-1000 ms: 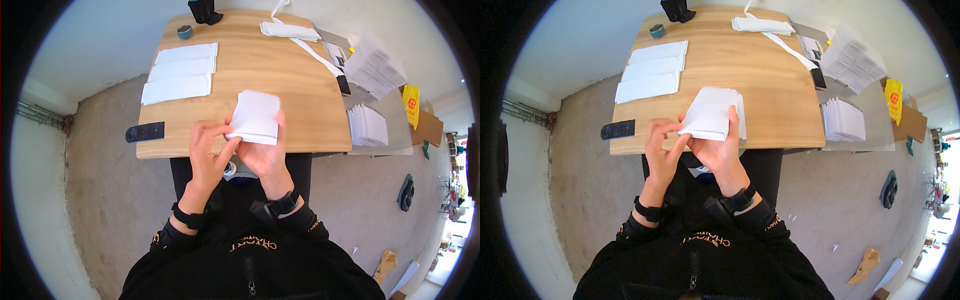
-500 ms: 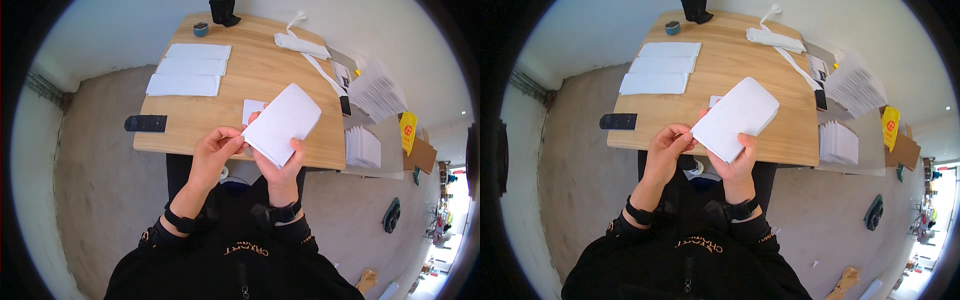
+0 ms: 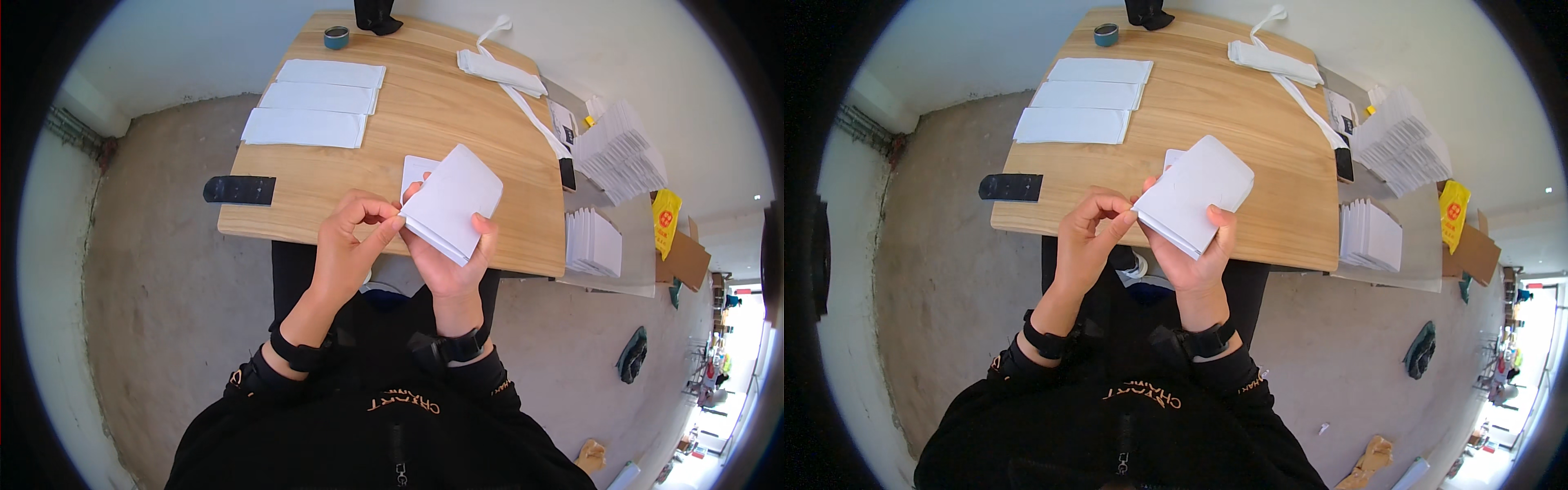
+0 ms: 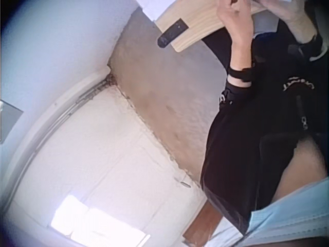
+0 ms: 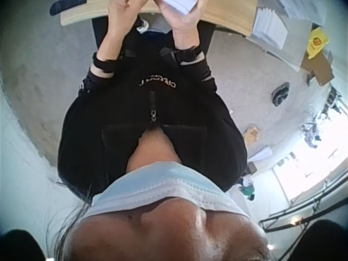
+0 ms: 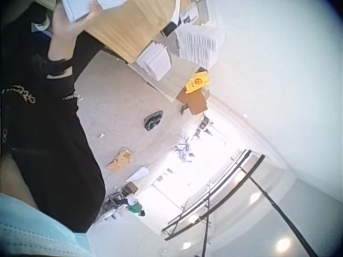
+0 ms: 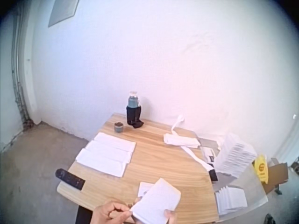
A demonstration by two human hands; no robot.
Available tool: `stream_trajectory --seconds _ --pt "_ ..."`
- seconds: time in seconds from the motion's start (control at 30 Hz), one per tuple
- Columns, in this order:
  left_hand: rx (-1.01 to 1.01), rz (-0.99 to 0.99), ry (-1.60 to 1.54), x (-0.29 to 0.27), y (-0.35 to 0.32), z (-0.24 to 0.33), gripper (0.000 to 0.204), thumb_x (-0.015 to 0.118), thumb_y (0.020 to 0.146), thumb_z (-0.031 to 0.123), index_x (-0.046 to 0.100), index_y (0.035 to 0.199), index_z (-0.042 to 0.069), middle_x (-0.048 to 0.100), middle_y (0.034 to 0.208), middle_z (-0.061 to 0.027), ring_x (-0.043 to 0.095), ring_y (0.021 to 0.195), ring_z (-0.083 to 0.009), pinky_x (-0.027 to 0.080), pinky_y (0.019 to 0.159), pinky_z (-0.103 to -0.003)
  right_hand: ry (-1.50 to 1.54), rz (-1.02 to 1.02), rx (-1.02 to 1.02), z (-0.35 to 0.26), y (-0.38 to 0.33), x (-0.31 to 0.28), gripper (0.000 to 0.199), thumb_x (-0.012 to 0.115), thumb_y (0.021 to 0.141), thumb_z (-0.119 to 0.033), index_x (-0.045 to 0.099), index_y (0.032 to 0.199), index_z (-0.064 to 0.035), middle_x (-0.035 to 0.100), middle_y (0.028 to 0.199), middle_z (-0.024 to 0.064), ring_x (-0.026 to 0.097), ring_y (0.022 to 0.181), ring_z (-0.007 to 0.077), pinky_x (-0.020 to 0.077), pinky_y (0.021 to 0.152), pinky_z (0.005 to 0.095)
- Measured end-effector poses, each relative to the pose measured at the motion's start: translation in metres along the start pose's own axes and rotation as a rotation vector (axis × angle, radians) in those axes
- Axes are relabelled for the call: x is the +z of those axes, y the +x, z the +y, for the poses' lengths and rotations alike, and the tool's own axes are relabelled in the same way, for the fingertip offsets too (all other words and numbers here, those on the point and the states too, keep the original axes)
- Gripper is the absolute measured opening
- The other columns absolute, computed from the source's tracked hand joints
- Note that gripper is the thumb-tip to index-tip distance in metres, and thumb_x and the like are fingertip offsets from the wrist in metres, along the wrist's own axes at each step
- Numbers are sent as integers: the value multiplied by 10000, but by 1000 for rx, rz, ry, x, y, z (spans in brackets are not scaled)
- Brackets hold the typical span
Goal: Folding and stacking small white paper boxes on a wooden table.
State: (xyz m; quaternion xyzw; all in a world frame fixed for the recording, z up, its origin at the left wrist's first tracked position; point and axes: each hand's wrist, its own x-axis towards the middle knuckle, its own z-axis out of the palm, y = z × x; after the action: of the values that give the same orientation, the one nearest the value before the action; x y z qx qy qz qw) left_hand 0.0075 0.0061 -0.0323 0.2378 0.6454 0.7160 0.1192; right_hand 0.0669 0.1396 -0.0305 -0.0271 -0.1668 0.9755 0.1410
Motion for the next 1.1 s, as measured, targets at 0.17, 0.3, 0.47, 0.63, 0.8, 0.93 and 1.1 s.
stream_trajectory --seconds 0.17,0.3,0.47,0.63,0.8,0.93,1.1 --pt "51 8 100 -3 1 2 85 700 841 45 650 906 25 614 900 -60 572 805 -138 474 763 -280 -44 4 4 0 1 -5 709 590 726 -391 441 1295 5 504 1180 179 474 1133 299 376 973 456" --pt "-39 -12 62 -8 1 -2 88 691 861 64 642 909 9 620 897 -43 577 794 -111 477 737 -260 -12 43 17 0 1 -7 701 593 735 -383 436 1301 -2 507 1182 188 479 1136 301 378 971 460" --pt "-214 -25 -32 -13 1 -4 98 685 877 80 636 899 -1 616 837 -12 579 769 -76 472 694 -231 -6 50 54 2 0 -4 690 605 745 -388 433 1314 -37 519 1218 146 484 1163 294 376 979 480" --pt "-172 98 -73 -8 2 -14 95 688 872 75 643 922 7 601 790 5 562 737 -69 459 657 -229 41 21 92 6 1 -7 667 611 769 -407 438 1315 -65 531 1223 133 493 1170 294 376 991 487" --pt "88 91 141 -3 4 -6 107 705 835 42 658 931 29 578 859 -25 566 752 -99 461 674 -236 97 75 147 7 3 -6 560 581 813 -428 465 1261 -114 570 1155 140 539 1110 303 416 954 472" --pt "173 -20 158 -4 3 -8 130 717 810 32 674 931 52 538 1004 -69 568 849 -142 459 750 -255 128 116 224 5 2 -13 530 563 831 -439 471 1240 -115 567 1132 138 543 1085 297 425 942 452" --pt "158 -44 94 -14 6 -28 121 726 805 55 672 913 63 536 1043 -77 545 975 -175 443 832 -294 178 177 287 9 -1 -8 519 567 838 -465 480 1213 -117 554 1108 120 537 1061 286 430 933 451"
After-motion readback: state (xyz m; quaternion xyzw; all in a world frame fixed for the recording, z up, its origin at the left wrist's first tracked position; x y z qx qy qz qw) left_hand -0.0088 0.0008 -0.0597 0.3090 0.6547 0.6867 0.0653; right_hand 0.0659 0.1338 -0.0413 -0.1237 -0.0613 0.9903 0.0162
